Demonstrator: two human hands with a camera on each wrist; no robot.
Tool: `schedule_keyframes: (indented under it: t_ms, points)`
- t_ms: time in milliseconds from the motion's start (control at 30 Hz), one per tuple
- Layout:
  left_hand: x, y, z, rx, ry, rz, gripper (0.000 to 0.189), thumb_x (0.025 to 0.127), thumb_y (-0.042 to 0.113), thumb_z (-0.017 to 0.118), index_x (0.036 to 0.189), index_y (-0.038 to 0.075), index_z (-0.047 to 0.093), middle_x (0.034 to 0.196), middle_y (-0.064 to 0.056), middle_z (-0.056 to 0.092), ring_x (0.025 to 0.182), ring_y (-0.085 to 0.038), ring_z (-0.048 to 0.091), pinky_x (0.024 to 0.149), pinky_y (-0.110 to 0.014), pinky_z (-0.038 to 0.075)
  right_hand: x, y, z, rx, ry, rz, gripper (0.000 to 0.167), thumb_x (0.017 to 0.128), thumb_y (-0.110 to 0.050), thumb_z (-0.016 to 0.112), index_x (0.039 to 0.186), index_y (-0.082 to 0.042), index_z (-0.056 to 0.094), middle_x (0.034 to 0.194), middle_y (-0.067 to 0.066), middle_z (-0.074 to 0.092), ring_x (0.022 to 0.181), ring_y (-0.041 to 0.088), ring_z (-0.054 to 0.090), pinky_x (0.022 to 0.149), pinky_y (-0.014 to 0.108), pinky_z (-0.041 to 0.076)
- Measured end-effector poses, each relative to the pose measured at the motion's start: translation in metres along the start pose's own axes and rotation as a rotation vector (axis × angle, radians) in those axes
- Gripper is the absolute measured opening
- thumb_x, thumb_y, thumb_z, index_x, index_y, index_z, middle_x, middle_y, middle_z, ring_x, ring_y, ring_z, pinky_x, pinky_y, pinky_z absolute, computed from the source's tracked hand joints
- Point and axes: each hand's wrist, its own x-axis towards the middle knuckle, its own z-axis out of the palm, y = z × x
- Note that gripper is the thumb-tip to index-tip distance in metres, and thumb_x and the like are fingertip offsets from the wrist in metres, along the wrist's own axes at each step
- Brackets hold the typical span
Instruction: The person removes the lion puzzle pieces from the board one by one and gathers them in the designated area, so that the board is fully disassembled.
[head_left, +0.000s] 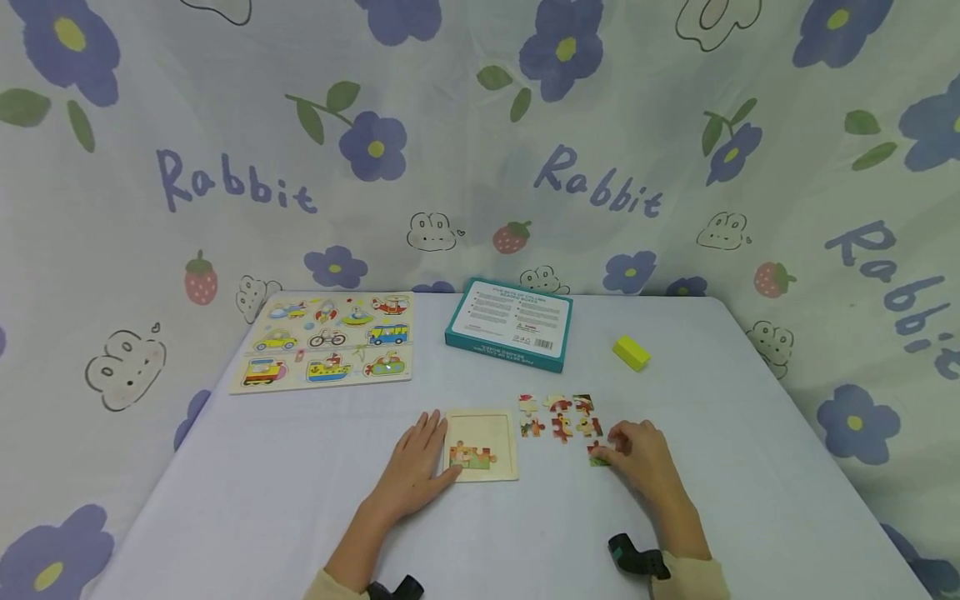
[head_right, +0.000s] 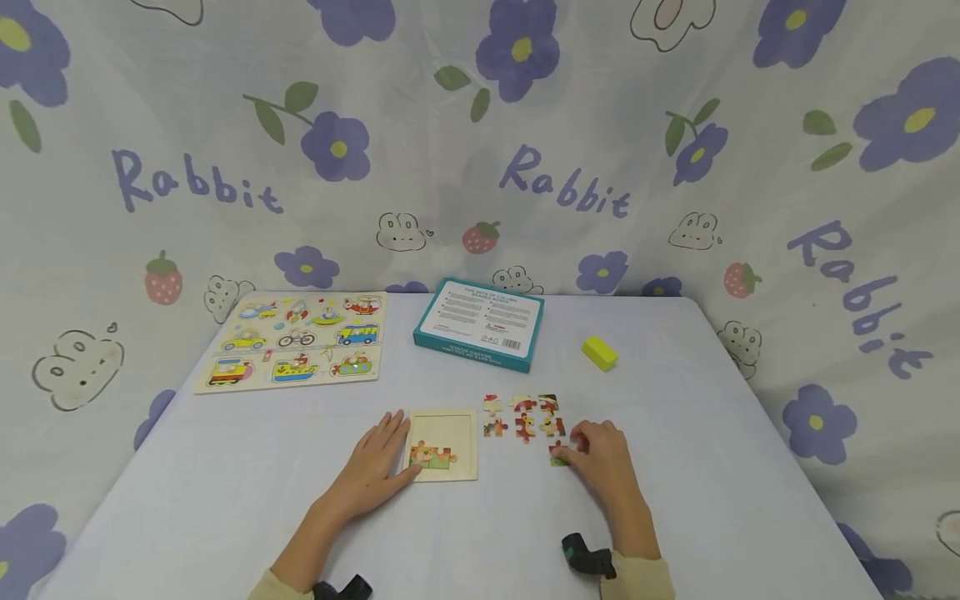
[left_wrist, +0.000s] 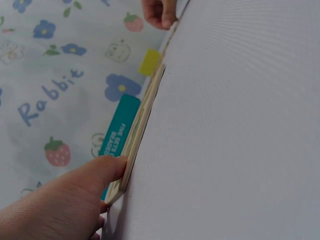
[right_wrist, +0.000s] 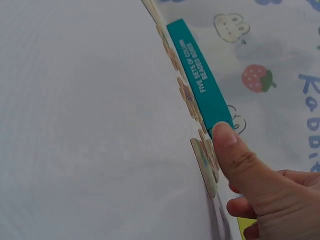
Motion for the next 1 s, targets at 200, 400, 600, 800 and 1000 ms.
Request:
schedule_keyframes:
  t_ms: [200,400,600,800,1000]
  points:
    - [0.0,0.0,0.002,0.015,0.009,-0.004,0.077,0.086,0.045,0.056,0.141,-0.001,0.029,0.148,-0.016,0.023,0.137,-0.031,0.013,0.108,-0.046,0.013,0.0,-0.023,0.008,0.089,-0.05,-0.098,0.035,0.062,-0.032,0.083,0.083,-0.01,0.065,0.07,-0.01,0.053,0.068,0.009,0.041,0.059,0.025,0.038]
    - [-0.001,0.001,0.002,0.015,0.01,-0.007,0.076,0.086,0.044,0.056,0.141,-0.001,0.03,0.148,-0.016,0.023,0.137,-0.031,0.013,0.108,-0.046,0.013,0.0,-0.041,0.022,0.142,-0.089,-0.197,0.039,0.061,-0.034,0.083,0.088,-0.013,0.066,0.08,-0.009,0.058,0.075,0.007,0.046,0.065,0.025,0.043]
    - [-0.001,0.0,0.003,0.019,0.017,-0.009,0.076,0.086,0.044,0.057,0.141,-0.001,0.03,0.148,-0.016,0.024,0.137,-0.031,0.014,0.108,-0.047,0.014,-0.001,-0.047,0.032,0.195,-0.065,-0.293,0.037,0.063,-0.032,0.082,0.09,-0.013,0.066,0.089,-0.009,0.061,0.084,0.008,0.053,0.074,0.029,0.046]
    - [-0.002,0.0,0.002,0.018,0.024,-0.004,0.076,0.086,0.044,0.057,0.141,-0.001,0.03,0.148,-0.016,0.024,0.137,-0.031,0.014,0.108,-0.047,0.014,-0.001,-0.06,0.039,0.178,-0.111,-0.275,0.034,0.069,-0.037,0.078,0.093,-0.017,0.065,0.092,-0.012,0.059,0.092,0.008,0.052,0.08,0.032,0.046]
    - [-0.002,0.002,0.001,0.018,0.024,-0.001,0.076,0.086,0.045,0.056,0.141,-0.001,0.03,0.148,-0.016,0.024,0.137,-0.031,0.014,0.108,-0.047,0.014,-0.002,-0.074,0.047,0.171,-0.142,-0.321,0.019,0.079,-0.029,0.072,0.093,-0.02,0.063,0.095,-0.014,0.055,0.094,0.005,0.049,0.08,0.03,0.046]
